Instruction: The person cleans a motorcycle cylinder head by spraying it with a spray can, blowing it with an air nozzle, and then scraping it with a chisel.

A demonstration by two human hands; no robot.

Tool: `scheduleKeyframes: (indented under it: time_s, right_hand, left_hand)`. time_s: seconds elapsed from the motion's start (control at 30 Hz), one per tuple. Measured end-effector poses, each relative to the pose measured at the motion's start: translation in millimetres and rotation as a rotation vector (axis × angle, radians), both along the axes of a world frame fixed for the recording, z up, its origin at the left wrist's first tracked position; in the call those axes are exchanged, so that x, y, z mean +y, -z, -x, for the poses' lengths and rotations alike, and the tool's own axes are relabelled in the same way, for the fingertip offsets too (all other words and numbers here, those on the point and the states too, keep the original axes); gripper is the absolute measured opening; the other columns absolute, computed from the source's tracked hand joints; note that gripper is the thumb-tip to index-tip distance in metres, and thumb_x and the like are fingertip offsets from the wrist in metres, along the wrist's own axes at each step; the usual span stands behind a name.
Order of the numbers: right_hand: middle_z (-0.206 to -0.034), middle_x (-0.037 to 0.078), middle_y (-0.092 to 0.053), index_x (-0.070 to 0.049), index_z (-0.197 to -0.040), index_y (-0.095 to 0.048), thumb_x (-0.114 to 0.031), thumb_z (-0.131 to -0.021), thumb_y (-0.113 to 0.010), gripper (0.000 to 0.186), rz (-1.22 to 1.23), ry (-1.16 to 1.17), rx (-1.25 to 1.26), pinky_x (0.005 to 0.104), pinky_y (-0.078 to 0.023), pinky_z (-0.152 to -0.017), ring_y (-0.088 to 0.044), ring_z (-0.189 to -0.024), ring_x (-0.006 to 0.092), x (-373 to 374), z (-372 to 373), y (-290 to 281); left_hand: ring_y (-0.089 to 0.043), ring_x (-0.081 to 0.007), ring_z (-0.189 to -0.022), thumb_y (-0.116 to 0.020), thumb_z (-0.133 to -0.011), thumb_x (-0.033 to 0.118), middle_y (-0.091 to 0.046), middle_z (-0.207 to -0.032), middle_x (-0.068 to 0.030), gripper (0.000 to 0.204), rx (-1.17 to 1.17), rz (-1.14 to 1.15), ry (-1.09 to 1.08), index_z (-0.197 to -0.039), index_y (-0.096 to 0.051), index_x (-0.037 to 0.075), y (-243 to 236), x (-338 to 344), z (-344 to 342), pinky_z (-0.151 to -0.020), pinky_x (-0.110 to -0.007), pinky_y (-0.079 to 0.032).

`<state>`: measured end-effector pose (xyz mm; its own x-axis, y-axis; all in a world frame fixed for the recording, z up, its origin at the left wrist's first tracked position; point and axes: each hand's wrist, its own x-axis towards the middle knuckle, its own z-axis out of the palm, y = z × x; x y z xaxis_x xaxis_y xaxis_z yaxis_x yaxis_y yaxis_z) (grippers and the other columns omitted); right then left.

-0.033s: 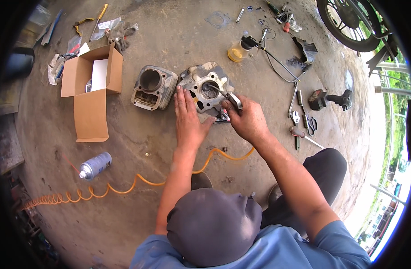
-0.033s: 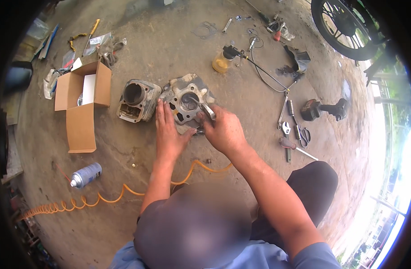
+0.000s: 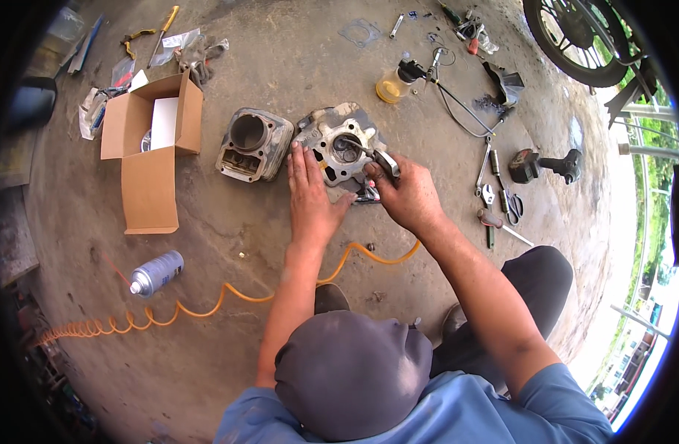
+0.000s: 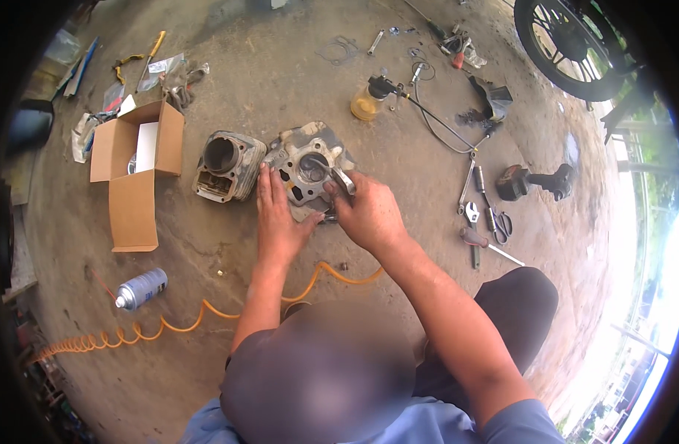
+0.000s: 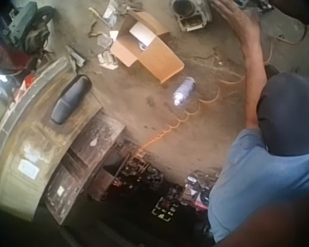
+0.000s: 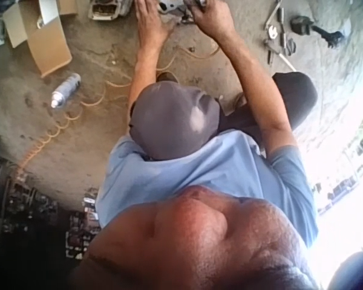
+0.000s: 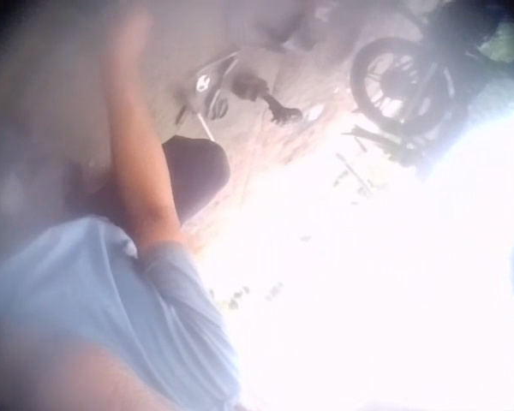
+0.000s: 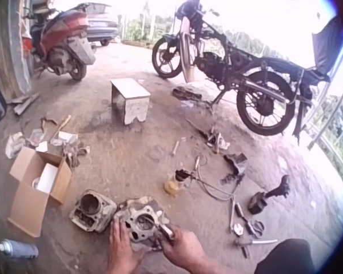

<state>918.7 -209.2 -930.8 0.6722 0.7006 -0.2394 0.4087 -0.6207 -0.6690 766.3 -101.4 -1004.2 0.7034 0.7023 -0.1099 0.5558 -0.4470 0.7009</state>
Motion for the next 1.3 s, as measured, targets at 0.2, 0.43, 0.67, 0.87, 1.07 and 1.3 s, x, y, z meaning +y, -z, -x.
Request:
scheduleKeyframes:
  time_s: [0.2, 0.43, 0.67, 0.87, 1.07, 1.3]
  right_hand:
    - [-0.096, 0.026, -0.075, 0.000, -0.102, -0.072, -0.032, -0.102, -0.077, 0.032, 0.040, -0.070, -0.083, 0.0545, -0.057, -0.079, -0.073, -0.090, 0.0476, -8.1, 9.6, -1.2]
    - [-0.097, 0.024, -0.074, -0.001, -0.101, -0.070, -0.036, -0.103, -0.077, 0.035, 0.062, -0.102, -0.143, 0.0552, -0.058, -0.079, -0.074, -0.091, 0.0468, -0.9, 3.9, -2.3]
    - [-0.103, 0.022, -0.069, -0.006, -0.108, -0.065, -0.029, -0.104, -0.075, 0.026, 0.089, -0.174, -0.254, 0.0581, -0.057, -0.077, -0.071, -0.092, 0.0482, -13.1, 29.6, 9.7]
    - [-0.114, 0.024, -0.068, -0.004, -0.117, -0.061, -0.027, -0.100, -0.076, 0.033, 0.189, -0.204, -0.265, 0.0571, -0.062, -0.078, -0.075, -0.092, 0.0488, -23.4, 35.6, 19.7]
    - [-0.111, 0.023, -0.069, -0.005, -0.122, -0.065, -0.028, -0.104, -0.074, 0.030, 0.080, -0.102, -0.209, 0.0586, -0.059, -0.081, -0.072, -0.096, 0.0487, -19.4, 33.5, 22.0]
    - [-0.109, 0.023, -0.070, -0.004, -0.116, -0.067, -0.026, -0.102, -0.076, 0.027, 0.005, -0.062, -0.180, 0.0562, -0.058, -0.079, -0.071, -0.096, 0.0493, -16.8, 32.9, 30.1]
  left_hand:
    - [-0.023, -0.0473, -0.167, -0.101, -0.075, 0.027, -0.016, -0.181, -0.0287, 0.125, 0.012, -0.032, -0.018, -0.168, -0.026, -0.012, 1.0, 1.8, -1.9, -0.136, -0.050, -0.029]
    - [-0.022, -0.0479, -0.167, -0.101, -0.075, 0.028, -0.016, -0.182, -0.0271, 0.126, -0.005, -0.026, -0.016, -0.169, -0.026, -0.010, 5.8, 1.4, -1.9, -0.136, -0.051, -0.028]
    - [-0.022, -0.0498, -0.166, -0.100, -0.077, 0.026, -0.017, -0.182, -0.0271, 0.124, -0.026, -0.016, -0.021, -0.169, -0.025, -0.010, 3.5, 4.1, 2.7, -0.136, -0.052, -0.028]
    - [-0.023, -0.0491, -0.166, -0.103, -0.071, 0.034, -0.023, -0.180, -0.0273, 0.127, 0.088, -0.052, -0.003, -0.167, -0.031, -0.010, -10.0, 10.6, -6.1, -0.136, -0.055, -0.027]
    - [-0.017, -0.0508, -0.168, -0.099, -0.067, 0.063, -0.024, -0.176, -0.0367, 0.139, 0.062, -0.254, 0.167, -0.165, -0.033, -0.011, -5.8, 33.7, -24.6, -0.137, -0.058, -0.019]
    - [-0.019, -0.0549, -0.165, -0.101, -0.068, 0.054, -0.022, -0.176, -0.0356, 0.136, 0.177, -0.257, 0.183, -0.166, -0.031, -0.010, -12.9, 34.5, -35.5, -0.135, -0.060, -0.024]
